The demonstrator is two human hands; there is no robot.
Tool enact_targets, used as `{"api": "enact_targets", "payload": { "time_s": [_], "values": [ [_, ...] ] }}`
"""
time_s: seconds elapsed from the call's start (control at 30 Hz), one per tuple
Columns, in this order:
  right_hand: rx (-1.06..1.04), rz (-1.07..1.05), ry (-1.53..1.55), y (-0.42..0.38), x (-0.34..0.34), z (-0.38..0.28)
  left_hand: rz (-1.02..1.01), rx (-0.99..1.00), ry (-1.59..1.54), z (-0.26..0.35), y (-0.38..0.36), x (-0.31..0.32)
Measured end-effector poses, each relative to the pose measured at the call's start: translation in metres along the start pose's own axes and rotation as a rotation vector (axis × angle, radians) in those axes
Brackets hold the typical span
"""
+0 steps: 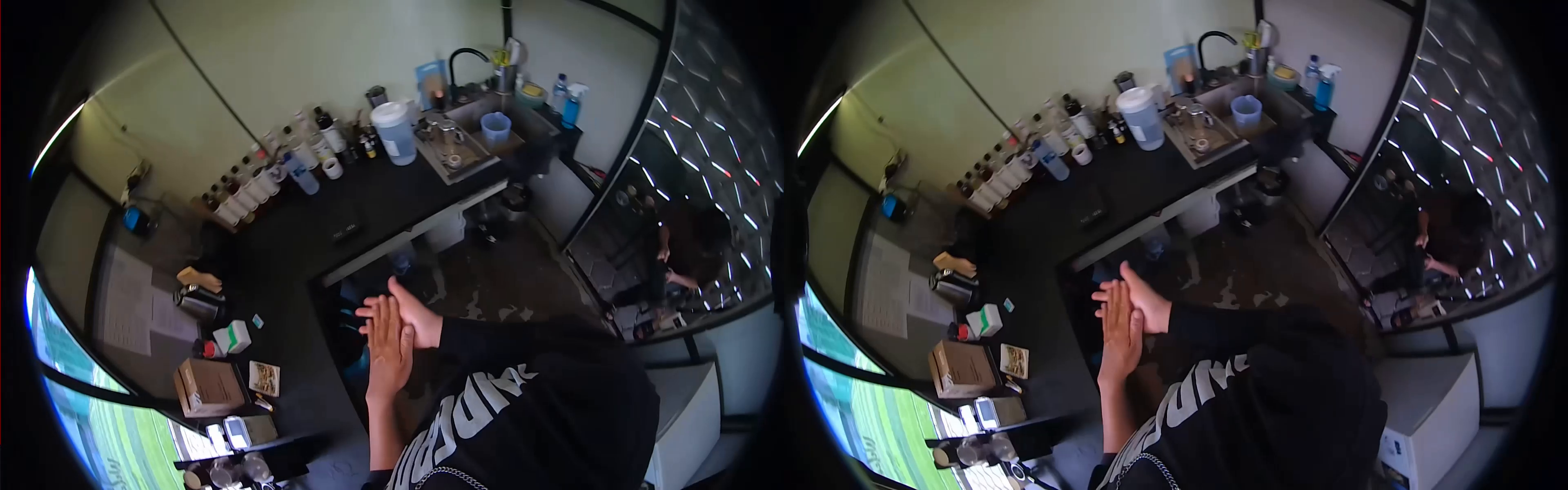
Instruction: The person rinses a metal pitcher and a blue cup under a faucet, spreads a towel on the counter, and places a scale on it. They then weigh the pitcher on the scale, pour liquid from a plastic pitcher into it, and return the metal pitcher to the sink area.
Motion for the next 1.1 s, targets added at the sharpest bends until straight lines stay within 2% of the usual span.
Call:
{"api": "enact_targets", "payload": {
  "time_s": [0.07,0.1,0.17,0.2,0.27,0.33,0.4,0.47,0.53,0.6,0.67,0.7,0.73,0.8,0.83,0.87,0.9,0.93,0.97,1.0,1.07,1.1],
  "values": [
    [-0.158,0.145,0.04,-0.029,-0.025,-0.051,-0.218,0.084,-0.138,0.003,0.009,0.021],
    [-0.237,0.229,0.078,-0.028,-0.057,-0.075,-0.235,0.098,-0.132,0.009,0.013,0.029],
    [-0.454,0.354,0.061,-0.036,-0.112,-0.127,-0.36,-0.166,-0.426,0.017,0.015,0.054],
    [-0.594,0.394,0.002,-0.049,-0.132,-0.156,-0.373,-0.167,-0.418,0.022,0.014,0.068],
    [-0.788,0.567,-0.302,-0.069,-0.181,-0.221,-0.201,-0.189,-0.32,0.019,0.013,0.093],
    [-0.855,0.72,-0.415,-0.075,-0.241,-0.287,-0.219,-0.255,-0.369,0.006,0.003,0.127],
    [-0.907,0.964,-0.707,-0.085,-0.277,-0.359,-0.209,-0.551,-0.612,0.004,0.002,0.16],
    [-1.335,1.328,-1.49,-0.077,-0.338,-0.432,-0.217,-0.616,-0.54,0.01,0.015,0.186],
    [-1.231,1.441,-1.517,-0.092,-0.342,-0.466,-0.237,-0.713,-0.457,0.014,0.025,0.198],
    [-0.945,1.407,-1.722,-0.094,-0.356,-0.491,-0.254,-0.495,0.018,0.027,0.057,0.206],
    [-0.759,1.403,-1.894,-0.095,-0.363,-0.491,-0.203,-0.523,0.048,0.064,0.098,0.201],
    [-0.891,1.337,-1.987,-0.089,-0.375,-0.494,-0.126,-0.504,-0.058,0.082,0.118,0.199],
    [-0.892,1.305,-1.99,-0.079,-0.38,-0.495,-0.051,-0.481,-0.158,0.096,0.132,0.197],
    [-0.98,1.44,-1.668,-0.072,-0.397,-0.495,-0.005,-0.478,-0.219,0.108,0.143,0.2],
    [-1.081,1.417,-1.364,-0.067,-0.407,-0.5,-0.013,-0.456,-0.323,0.111,0.147,0.204],
    [-1.089,1.42,-1.356,-0.064,-0.414,-0.502,-0.021,-0.423,-0.432,0.112,0.154,0.209],
    [-1.118,1.169,-1.003,-0.066,-0.413,-0.498,-0.026,-0.412,-0.433,0.112,0.161,0.213],
    [-1.115,0.912,-0.666,-0.068,-0.411,-0.49,-0.013,-0.493,-0.58,0.11,0.165,0.218],
    [-1.17,0.686,-0.613,-0.079,-0.382,-0.483,0.0,-0.573,-0.728,0.108,0.171,0.222],
    [-1.214,0.453,-0.562,-0.096,-0.339,-0.478,-0.003,-0.56,-0.735,0.11,0.181,0.225],
    [-0.652,0.007,-0.137,-0.122,-0.266,-0.46,0.146,-0.472,-0.683,0.116,0.211,0.225],
    [-0.6,-0.041,-0.216,-0.146,-0.222,-0.454,0.197,-0.425,-0.632,0.123,0.225,0.223]
  ]
}}
Point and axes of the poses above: each hand's wrist, its own y-axis towards the middle knuckle, its own x-axis out of the palm, z = x × y, the point moved 4 cm from there along y, towards the middle knuckle, and after that the axes turned 5 degrees about z, right-handed, at the moved point
